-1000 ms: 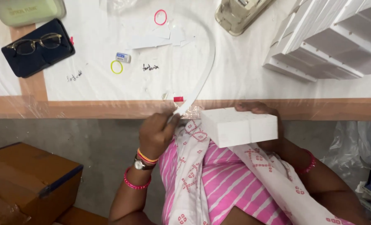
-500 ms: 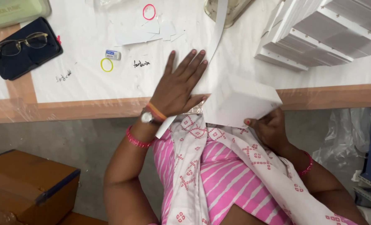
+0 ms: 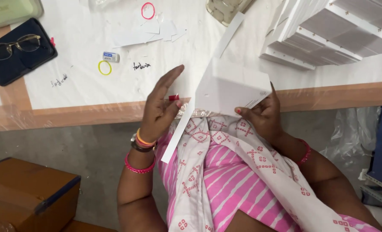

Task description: The person assembles cardboard packaging by folding precut white paper sheets and securing them with adhesive strips.

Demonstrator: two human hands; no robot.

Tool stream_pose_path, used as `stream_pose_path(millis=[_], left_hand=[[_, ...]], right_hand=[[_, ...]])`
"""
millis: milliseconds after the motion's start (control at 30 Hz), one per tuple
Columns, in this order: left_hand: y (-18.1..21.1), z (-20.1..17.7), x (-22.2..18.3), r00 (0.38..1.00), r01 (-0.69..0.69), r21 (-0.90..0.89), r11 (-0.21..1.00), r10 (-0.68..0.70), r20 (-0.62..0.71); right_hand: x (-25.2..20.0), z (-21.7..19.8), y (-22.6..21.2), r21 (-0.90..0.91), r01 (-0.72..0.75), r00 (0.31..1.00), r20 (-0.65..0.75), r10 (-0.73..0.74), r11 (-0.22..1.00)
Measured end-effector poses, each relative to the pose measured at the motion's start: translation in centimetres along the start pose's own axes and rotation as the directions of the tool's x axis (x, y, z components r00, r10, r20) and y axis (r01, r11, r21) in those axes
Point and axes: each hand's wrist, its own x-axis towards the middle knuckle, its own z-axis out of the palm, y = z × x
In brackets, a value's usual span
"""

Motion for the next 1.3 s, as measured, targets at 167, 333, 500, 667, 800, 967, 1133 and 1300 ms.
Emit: stream_pose_path(millis=[167, 333, 500, 667, 800, 967, 1133, 1300], left_hand=[[3.1, -1.6, 2.1, 0.984, 0.170, -0.434, 0.885, -0.124, 0.131], [-1.7, -0.3, 1.6, 0.998, 0.024, -0.169, 0.985, -0.013, 0.064], [-3.9, -0.1, 1.5, 0.998, 0.049, -0.213, 0.976, -0.038, 0.053], [-3.9, -1.0, 2.0, 0.988, 0.125, -0.344, 0.931, -0.085, 0.129], [-4.6, -1.2, 2.4, 0.985, 0.072, -0.305, 0.949, -0.020, 0.172], [-4.9, -0.6, 2.4, 0.994, -0.030, -0.236, 0.971, 0.054, 0.099], [-3.8, -1.1, 1.4, 0.998, -0.042, -0.256, 0.966, 0.054, 0.037], [-4.4, -5.3, -2.0, 0.911, 0.334, -0.457, 0.824, -0.406, -0.067]], right_hand=[[2.3, 2.4, 1.0, -0.344, 0.465, 0.885, 0.142, -0.444, 0.816], [3.3, 3.4, 1.3, -0.482, 0.565, 0.821, 0.243, -0.517, 0.670], [2.9, 2.9, 0.1, -0.686, 0.471, 0.874, 0.277, -0.399, 0.555], [2.8, 2.3, -0.2, -0.710, 0.359, 0.929, 0.215, -0.300, 0.605], [2.9, 2.2, -0.3, -0.691, 0.383, 0.919, 0.220, -0.326, 0.613], [3.1, 2.1, -0.2, -0.668, 0.393, 0.915, 0.219, -0.338, 0.632], [3.3, 2.0, -1.1, -0.611, 0.393, 0.919, 0.234, -0.317, 0.687], [3.1, 4.0, -1.5, -0.577, 0.565, 0.824, 0.365, -0.433, 0.590]])
